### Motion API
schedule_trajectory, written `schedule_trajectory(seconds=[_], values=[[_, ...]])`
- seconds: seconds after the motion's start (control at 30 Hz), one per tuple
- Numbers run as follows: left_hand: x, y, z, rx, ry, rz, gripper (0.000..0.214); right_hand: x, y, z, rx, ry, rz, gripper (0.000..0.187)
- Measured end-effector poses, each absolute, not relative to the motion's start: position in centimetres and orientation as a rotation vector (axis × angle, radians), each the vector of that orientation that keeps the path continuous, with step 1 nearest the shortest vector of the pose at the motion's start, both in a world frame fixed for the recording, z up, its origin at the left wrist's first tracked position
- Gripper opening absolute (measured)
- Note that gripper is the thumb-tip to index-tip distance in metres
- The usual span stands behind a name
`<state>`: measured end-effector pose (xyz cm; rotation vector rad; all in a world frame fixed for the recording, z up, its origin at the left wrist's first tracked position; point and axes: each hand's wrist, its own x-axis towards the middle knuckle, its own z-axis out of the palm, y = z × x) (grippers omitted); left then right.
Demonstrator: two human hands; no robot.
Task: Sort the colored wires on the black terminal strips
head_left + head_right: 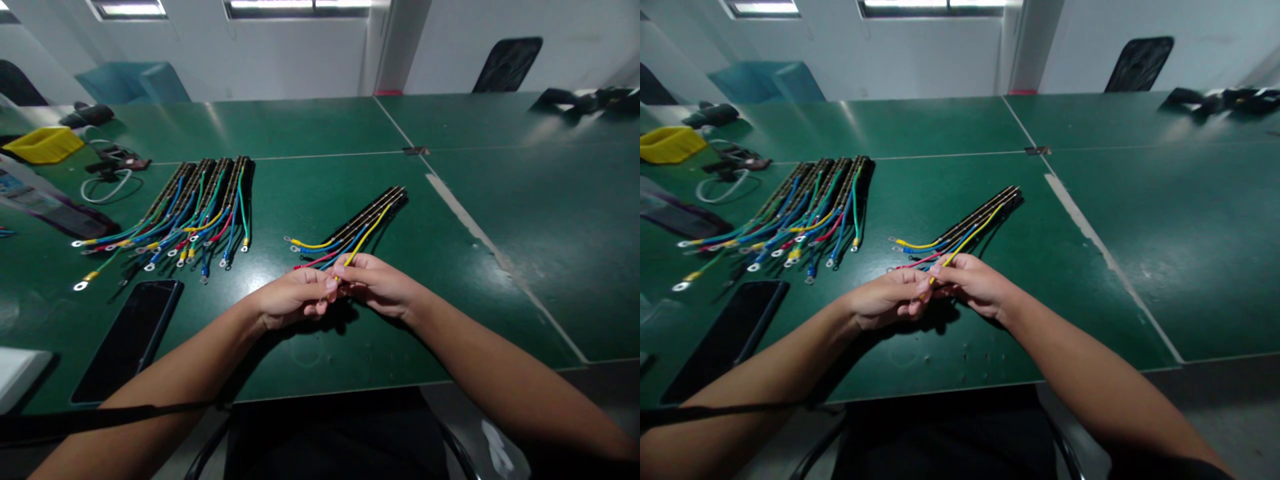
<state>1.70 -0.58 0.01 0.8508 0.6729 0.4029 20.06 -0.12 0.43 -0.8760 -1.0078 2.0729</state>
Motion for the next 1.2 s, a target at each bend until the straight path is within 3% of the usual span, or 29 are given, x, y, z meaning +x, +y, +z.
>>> schedule_trajectory(seconds=[1.2], values=[[1.62,-0.54,-0.10,0.884,0.686,0.378,0.033,20.20,-0.09,0.20,-0.854,-1.044,2.074,0.018]])
